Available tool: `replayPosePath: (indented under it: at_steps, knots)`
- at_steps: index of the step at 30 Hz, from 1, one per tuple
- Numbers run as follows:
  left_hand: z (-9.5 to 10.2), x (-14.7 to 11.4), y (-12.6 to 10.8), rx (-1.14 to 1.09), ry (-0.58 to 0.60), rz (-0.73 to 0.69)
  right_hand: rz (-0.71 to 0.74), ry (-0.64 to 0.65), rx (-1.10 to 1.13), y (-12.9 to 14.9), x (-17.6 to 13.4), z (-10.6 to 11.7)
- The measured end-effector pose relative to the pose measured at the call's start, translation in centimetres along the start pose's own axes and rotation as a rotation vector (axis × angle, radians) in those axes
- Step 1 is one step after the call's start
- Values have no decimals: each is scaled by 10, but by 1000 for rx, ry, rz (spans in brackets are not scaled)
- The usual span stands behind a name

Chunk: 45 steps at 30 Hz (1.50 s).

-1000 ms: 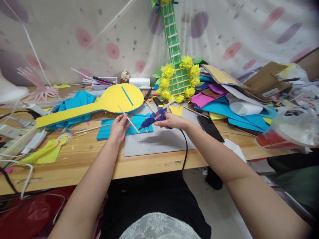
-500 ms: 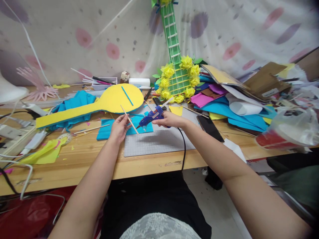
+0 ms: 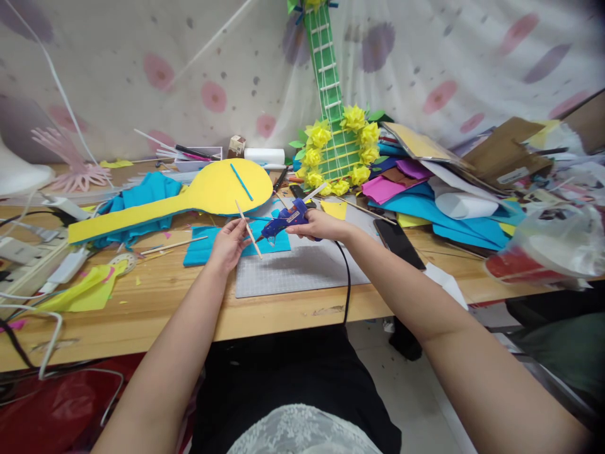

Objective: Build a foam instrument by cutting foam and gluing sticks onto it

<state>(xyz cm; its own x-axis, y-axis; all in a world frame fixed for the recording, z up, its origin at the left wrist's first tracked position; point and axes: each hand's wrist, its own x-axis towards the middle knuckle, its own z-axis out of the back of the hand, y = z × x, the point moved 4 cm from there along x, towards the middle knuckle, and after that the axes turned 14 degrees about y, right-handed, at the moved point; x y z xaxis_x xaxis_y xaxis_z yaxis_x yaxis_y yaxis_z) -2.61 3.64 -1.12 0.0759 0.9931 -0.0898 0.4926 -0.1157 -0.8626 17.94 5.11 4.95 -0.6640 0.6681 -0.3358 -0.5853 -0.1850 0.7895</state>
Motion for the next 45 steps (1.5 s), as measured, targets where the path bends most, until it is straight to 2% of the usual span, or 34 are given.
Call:
replayPosePath:
  at_steps: [16, 34, 45]
  knots:
    - [0, 1, 3, -1, 38, 32, 14, -22, -20, 0, 6, 3]
    - [-5, -1, 4, 39, 152, 79, -30, -82, -46, 3, 4, 4]
    - [-7, -3, 3, 65, 165, 93, -29, -117, -36, 4, 4, 7]
